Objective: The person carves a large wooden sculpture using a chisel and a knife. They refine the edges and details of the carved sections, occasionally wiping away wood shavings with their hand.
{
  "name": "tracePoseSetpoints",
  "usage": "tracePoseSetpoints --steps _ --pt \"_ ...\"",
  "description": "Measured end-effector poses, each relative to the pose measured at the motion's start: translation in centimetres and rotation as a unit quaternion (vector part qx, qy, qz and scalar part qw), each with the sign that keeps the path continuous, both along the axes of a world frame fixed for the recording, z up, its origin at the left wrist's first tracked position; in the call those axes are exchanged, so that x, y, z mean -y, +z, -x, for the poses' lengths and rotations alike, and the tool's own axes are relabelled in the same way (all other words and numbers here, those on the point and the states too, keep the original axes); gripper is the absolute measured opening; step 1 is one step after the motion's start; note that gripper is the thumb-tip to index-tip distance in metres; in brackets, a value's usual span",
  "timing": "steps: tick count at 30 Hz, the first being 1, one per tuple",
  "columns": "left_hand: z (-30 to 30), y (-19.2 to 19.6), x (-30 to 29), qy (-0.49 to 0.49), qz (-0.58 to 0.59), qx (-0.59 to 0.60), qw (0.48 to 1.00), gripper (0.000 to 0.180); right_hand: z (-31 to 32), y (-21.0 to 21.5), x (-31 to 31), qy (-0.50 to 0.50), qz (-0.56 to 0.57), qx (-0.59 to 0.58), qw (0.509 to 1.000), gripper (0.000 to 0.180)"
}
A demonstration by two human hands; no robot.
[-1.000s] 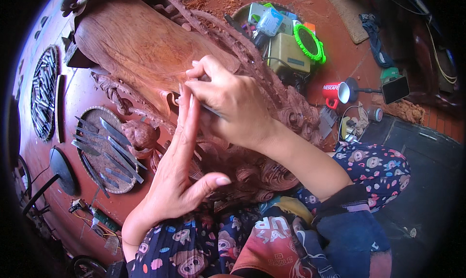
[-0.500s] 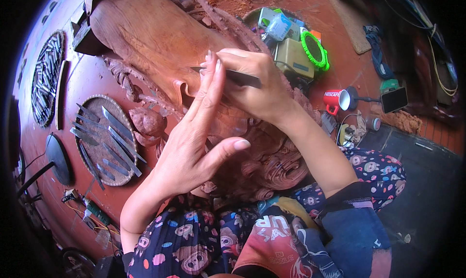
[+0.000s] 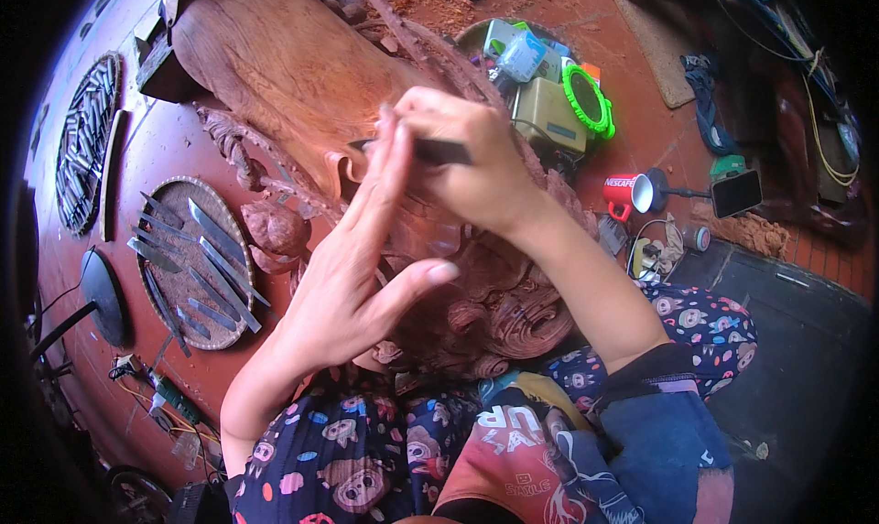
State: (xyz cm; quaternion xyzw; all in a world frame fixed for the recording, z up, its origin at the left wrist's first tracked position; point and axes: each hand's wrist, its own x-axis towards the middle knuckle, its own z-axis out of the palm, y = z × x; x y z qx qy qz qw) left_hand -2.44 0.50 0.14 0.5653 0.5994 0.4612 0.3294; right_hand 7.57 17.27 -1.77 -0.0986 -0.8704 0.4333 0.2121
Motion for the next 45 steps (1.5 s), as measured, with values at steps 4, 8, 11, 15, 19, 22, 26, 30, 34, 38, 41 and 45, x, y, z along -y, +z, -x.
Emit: tracePoseSetpoints --steps 4,8,11,15,19,22,26,30,34,38,41,45 --pt "-0.1 0.2 -0.2 -0.017 -0.008 0.005 1.000 0.096 -0.8 0.6 1.0 -0.040 0.002 0.029 0.999 0.022" --pt "-0.3 -0.2 1.0 -0.014 -0.001 0.018 1.000 0.096 -0.7 0.3 1.5 -0.047 -0.058 0.032 0.997 0.022" --pt "-0.3 -0.1 -0.5 -0.022 -0.011 0.016 1.000 0.097 -1.0 0.5 1.2 -0.064 0.024 0.022 0.997 0.021" --pt "-0.5 0.1 1.3 -0.021 -0.008 0.027 0.999 0.095 -1.0 0.8 2.7 -0.075 -0.067 0.045 0.994 0.018" --pt "-0.4 -0.1 0.0 -0.019 -0.021 0.040 0.999 0.094 -0.5 0.5 1.4 -0.047 0.020 0.005 0.999 0.010" --pt "-0.5 -0.3 0.0 -0.013 -0.036 0.036 0.999 0.093 -0.6 1.4 2.2 -0.130 0.095 0.082 0.984 0.013" --pt "-1.0 0.7 1.3 -0.007 -0.037 -0.018 0.999 0.087 -0.9 0.3 1.9 -0.081 0.001 0.044 0.996 0.022" --pt "-1.0 2.2 0.8 -0.044 -0.054 -0.091 0.993 0.083 -0.9 -0.6 2.1 -0.117 0.046 -0.023 0.992 0.022" --pt "-2.1 0.0 0.0 0.024 -0.078 -0.050 0.995 0.089 -0.8 -0.7 2.8 -0.100 0.025 0.000 0.995 0.025" --pt "-2.6 -1.0 -1.4 0.039 -0.112 -0.016 0.993 0.094 -1.2 -0.1 2.7 -0.138 0.327 0.034 0.934 0.042" --pt "-2.6 -0.7 -2.6 0.034 -0.119 -0.041 0.992 0.099 -1.9 0.3 2.5 -0.103 0.296 0.050 0.948 0.052" --pt "-2.8 -0.2 -0.4 0.053 -0.090 -0.047 0.993 0.099 -1.2 0.9 2.3 -0.090 0.183 0.104 0.973 0.047"
